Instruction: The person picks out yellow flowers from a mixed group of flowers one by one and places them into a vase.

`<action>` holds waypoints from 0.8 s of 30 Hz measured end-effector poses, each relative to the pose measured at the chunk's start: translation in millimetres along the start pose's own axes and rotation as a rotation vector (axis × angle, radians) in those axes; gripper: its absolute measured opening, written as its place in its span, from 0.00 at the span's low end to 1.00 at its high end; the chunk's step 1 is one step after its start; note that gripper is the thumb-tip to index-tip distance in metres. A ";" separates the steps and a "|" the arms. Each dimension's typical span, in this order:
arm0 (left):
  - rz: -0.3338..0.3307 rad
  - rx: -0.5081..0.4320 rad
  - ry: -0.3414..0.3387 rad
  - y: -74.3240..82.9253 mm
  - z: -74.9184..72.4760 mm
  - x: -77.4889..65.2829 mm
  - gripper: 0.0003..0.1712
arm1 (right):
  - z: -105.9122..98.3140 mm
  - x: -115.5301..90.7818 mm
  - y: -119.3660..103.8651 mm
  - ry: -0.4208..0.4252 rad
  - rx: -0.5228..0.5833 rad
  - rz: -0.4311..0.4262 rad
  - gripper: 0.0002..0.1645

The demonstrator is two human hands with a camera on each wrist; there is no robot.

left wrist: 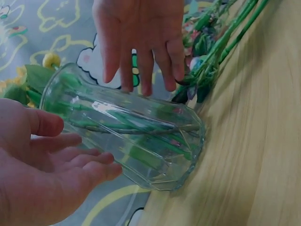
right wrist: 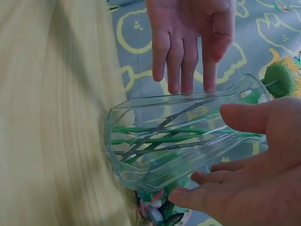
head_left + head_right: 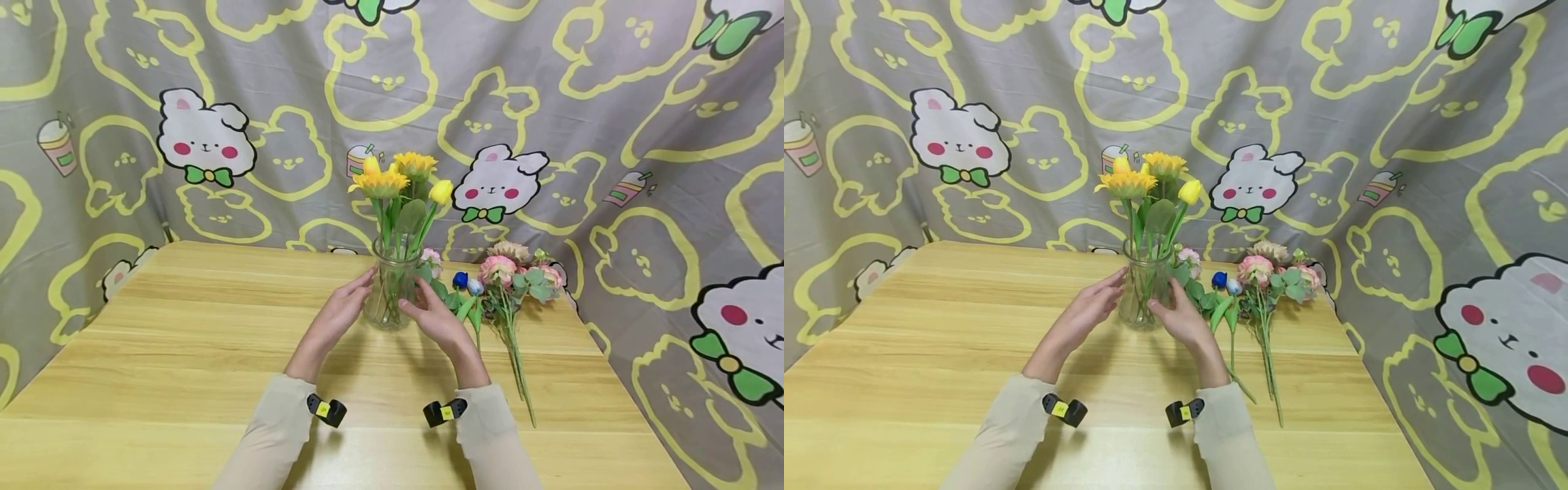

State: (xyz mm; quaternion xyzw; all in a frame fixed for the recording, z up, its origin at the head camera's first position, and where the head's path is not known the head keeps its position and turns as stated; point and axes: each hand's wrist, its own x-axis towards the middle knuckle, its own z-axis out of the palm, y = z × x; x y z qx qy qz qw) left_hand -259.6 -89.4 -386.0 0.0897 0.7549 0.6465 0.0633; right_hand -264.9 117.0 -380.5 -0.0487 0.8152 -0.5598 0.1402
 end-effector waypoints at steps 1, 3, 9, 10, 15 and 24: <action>-0.005 0.014 0.018 1.2 0.2 -0.6 0.29 | -0.2 -0.6 -0.8 0.010 -0.009 -0.001 0.47; -0.012 0.045 0.057 3.7 -0.1 -1.5 0.29 | -0.8 -2.1 -2.8 0.042 -0.030 -0.007 0.46; -0.013 0.106 0.174 12.9 -5.1 -4.5 0.28 | -2.4 -6.9 -10.4 0.204 -0.099 -0.079 0.37; -0.013 0.105 0.191 14.6 -6.3 -5.2 0.28 | -2.3 -7.6 -11.7 0.239 -0.110 -0.092 0.35; -0.004 0.111 0.265 20.7 -11.1 -7.9 0.27 | -0.9 -10.1 -17.8 0.368 -0.137 -0.119 0.32; 0.006 0.271 0.322 22.0 -14.8 -9.6 0.36 | 2.7 -14.4 -20.3 0.396 -0.363 -0.126 0.40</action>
